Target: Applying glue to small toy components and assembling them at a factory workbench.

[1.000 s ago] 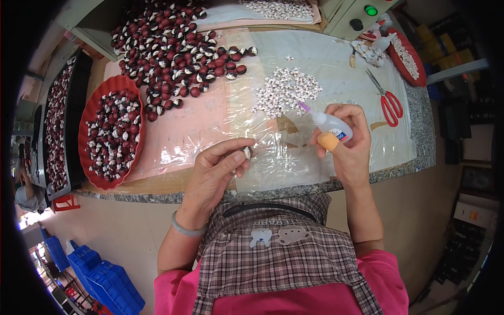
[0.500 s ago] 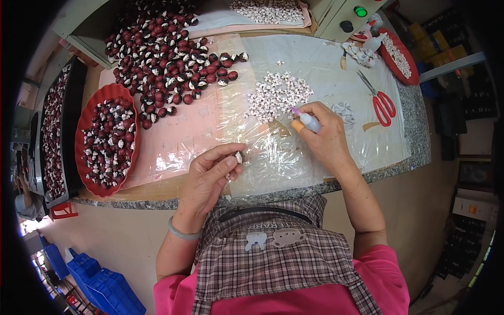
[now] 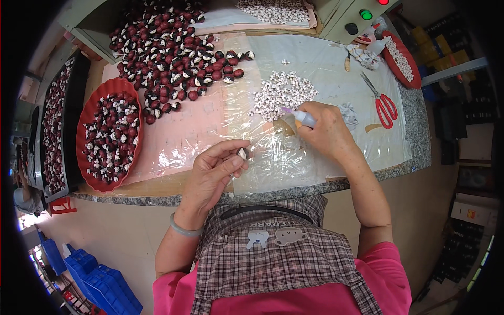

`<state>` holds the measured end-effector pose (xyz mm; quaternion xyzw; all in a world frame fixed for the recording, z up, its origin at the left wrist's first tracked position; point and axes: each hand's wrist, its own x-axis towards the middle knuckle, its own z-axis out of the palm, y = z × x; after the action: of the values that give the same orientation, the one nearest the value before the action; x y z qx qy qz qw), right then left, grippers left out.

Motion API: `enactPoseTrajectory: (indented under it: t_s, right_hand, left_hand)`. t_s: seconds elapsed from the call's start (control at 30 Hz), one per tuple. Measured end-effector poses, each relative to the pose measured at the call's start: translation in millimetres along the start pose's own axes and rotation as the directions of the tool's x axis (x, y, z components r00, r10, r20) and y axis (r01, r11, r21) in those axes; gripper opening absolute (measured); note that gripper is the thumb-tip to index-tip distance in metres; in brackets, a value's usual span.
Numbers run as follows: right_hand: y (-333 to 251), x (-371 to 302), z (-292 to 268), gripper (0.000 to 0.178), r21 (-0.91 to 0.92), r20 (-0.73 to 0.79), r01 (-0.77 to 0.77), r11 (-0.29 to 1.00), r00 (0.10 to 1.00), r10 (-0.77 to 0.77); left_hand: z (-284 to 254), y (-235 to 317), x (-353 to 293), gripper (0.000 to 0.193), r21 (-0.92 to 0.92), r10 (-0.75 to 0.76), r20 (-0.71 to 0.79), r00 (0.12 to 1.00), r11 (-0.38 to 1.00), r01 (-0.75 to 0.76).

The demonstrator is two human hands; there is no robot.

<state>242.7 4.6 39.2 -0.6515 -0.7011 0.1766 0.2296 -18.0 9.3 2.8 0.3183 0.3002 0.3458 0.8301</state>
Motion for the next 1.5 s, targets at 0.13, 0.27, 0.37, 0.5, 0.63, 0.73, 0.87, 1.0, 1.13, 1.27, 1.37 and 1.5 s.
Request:
enactPoseTrajectory:
  t_s: [0.13,0.27,0.37,0.5,0.63,0.73,0.87,1.0,1.13,1.27,1.37,1.5]
  right_hand:
    - [2,-7,2,0.011,0.674,0.313,-0.414,0.612,0.91,0.271]
    - [-17,-21,8,0.01,0.824,0.34,-0.407,0.394,0.912,0.231]
    - [-28,-30,16,0.011,0.877,0.324,-0.375,0.301,0.923,0.207]
    - [-43,-38,24,0.012,0.851,0.302,-0.367,0.377,0.927,0.22]
    - [-50,-43,27,0.011,0.834,0.294,-0.376,0.404,0.922,0.252]
    - [-52,-45,28,0.011,0.814,0.29,-0.386,0.435,0.918,0.271]
    - [-54,-46,30,0.01,0.797,0.287,-0.393,0.459,0.915,0.284]
    - [-55,-47,30,0.008,0.775,0.283,-0.4,0.49,0.912,0.298]
    - [-58,-49,38,0.008,0.755,0.247,-0.371,0.54,0.925,0.29]
    - [-61,-54,50,0.01,0.763,0.111,-0.27,0.588,0.95,0.292]
    - [-61,-51,54,0.009,0.745,0.042,-0.204,0.635,0.964,0.261]
    - [-60,-41,38,0.021,0.793,0.139,-0.225,0.566,0.972,0.191]
  left_hand:
    - [6,0,0,0.033,0.048,0.021,-0.02,1.0,0.999,-0.02]
    - [9,-5,0,0.028,0.221,0.04,-0.001,0.999,0.974,-0.039]
    - [19,-1,-2,0.027,0.306,0.028,0.012,1.0,0.952,-0.03]
    - [24,-2,-4,0.03,0.408,0.022,0.007,1.0,0.913,-0.023]
    - [24,-6,-5,0.03,0.51,0.104,0.02,0.994,0.854,-0.1]
    - [24,-9,-6,0.028,0.507,0.09,0.008,0.996,0.858,-0.082]
    - [24,-12,-7,0.027,0.541,0.09,-0.011,0.996,0.838,-0.07]
    - [27,-8,-5,0.028,0.752,0.26,0.12,0.958,0.606,-0.259]
    - [29,-13,-2,0.028,0.843,0.452,0.283,0.846,0.303,-0.444]
    - [32,-15,-3,0.027,0.858,0.489,0.255,0.834,0.284,-0.429]
    - [28,-13,-1,0.025,0.842,0.476,0.241,0.846,0.331,-0.427]
    - [20,-3,-3,0.023,0.562,0.22,0.025,0.975,0.804,-0.196]
